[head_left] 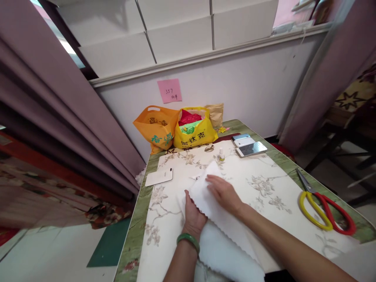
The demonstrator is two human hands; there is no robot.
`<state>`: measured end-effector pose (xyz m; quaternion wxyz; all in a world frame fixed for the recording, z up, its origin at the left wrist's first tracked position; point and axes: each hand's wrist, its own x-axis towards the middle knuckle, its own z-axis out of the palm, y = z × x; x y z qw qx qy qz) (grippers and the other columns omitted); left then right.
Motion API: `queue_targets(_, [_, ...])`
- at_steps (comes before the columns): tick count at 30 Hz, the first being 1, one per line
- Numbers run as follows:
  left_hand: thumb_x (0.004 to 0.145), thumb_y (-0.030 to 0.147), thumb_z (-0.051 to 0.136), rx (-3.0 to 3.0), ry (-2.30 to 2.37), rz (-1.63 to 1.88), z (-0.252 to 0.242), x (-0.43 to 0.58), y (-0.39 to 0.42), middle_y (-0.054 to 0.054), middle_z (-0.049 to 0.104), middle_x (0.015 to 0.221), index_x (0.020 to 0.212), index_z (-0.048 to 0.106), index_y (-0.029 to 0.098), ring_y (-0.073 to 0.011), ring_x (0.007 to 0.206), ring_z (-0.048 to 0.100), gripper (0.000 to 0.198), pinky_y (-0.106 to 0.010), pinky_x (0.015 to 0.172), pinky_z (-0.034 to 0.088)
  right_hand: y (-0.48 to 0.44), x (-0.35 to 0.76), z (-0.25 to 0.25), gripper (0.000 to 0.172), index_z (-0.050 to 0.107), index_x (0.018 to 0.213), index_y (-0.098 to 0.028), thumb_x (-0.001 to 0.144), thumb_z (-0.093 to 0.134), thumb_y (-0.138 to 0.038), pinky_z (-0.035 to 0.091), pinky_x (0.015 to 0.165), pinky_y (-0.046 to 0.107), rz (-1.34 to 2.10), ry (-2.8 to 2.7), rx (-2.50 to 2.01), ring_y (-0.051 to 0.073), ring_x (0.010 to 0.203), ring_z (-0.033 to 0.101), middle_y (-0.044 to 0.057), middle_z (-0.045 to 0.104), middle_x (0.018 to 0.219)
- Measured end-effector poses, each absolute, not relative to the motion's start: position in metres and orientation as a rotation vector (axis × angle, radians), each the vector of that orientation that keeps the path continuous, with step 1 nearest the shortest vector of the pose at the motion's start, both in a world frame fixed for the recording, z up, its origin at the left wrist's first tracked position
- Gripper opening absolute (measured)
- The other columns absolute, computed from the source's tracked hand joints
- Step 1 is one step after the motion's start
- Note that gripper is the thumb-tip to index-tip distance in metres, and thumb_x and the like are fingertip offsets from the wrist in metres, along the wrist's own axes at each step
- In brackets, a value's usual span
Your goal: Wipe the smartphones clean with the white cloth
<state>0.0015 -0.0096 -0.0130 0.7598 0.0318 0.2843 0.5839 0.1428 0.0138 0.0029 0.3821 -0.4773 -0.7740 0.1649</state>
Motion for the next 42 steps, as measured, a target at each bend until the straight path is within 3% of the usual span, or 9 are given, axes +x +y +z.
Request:
queue_targets(5, [0.090,0.049,0.048,0.051,0.619,1.266,-0.016,-0.003,-0.009,-0.010,0.070,0.112,0.124,0.061,0.020,-0.0244,0.110,0.063,0.046,-0.041,0.104,0.043,0.010,0.113,-0.005,0.061,0.033,0.148,-0.019,0.097,0.035,-0.053,0.017,0.119,0.046,0.426,-2.497,-1.013,0.021,0.142,0.027,0.007,0.035,0.152])
queue_targets(8, [0.091,0.053,0.043,0.069,0.616,1.247,-0.017,-0.004,-0.006,-0.011,0.068,0.117,0.127,0.058,0.022,-0.0258,0.113,0.062,0.050,-0.044,0.105,0.042,0.026,0.102,-0.004,0.066,0.027,0.150,-0.017,0.097,0.028,-0.057,0.014,0.119,0.046,0.451,-2.513,-1.120,0.021,0.144,0.020,0.008,0.028,0.155])
queue_targets(14, [0.092,0.056,0.038,0.091,0.540,1.205,-0.012,-0.002,-0.002,-0.012,0.064,0.124,0.128,0.057,0.023,-0.0278,0.117,0.058,0.053,-0.049,0.104,0.040,0.059,0.102,-0.008,0.070,0.022,0.151,-0.016,0.097,0.025,-0.059,0.015,0.117,0.046,0.441,-2.398,-1.368,0.022,0.145,0.016,0.009,0.021,0.157])
queue_targets(23, [0.090,0.061,0.035,0.157,0.553,1.216,-0.015,-0.004,-0.005,-0.015,0.063,0.124,0.129,0.056,0.020,-0.0298,0.120,0.056,0.061,-0.051,0.107,0.035,0.051,0.102,-0.008,0.075,0.021,0.152,-0.013,0.095,0.025,-0.062,0.010,0.118,0.046,0.455,-2.370,-1.390,0.024,0.146,0.013,0.011,0.022,0.157])
queue_targets(32, [0.087,0.065,0.040,0.154,0.490,1.230,-0.018,-0.002,-0.006,-0.012,0.061,0.130,0.138,0.048,0.027,-0.0303,0.122,0.055,0.064,-0.050,0.109,0.032,0.050,0.104,-0.008,0.076,0.022,0.151,-0.013,0.094,0.024,-0.064,0.010,0.118,0.046,0.488,-2.321,-1.355,0.024,0.145,0.016,0.012,0.023,0.156])
queue_targets(42, [0.086,0.064,0.044,0.164,0.568,1.237,-0.019,-0.003,-0.004,-0.011,0.067,0.119,0.131,0.056,0.027,-0.0294,0.115,0.060,0.060,-0.049,0.109,0.033,0.048,0.107,-0.004,0.073,0.022,0.151,-0.015,0.095,0.026,-0.062,0.011,0.118,0.046,0.485,-2.286,-1.340,0.023,0.145,0.017,0.011,0.026,0.156])
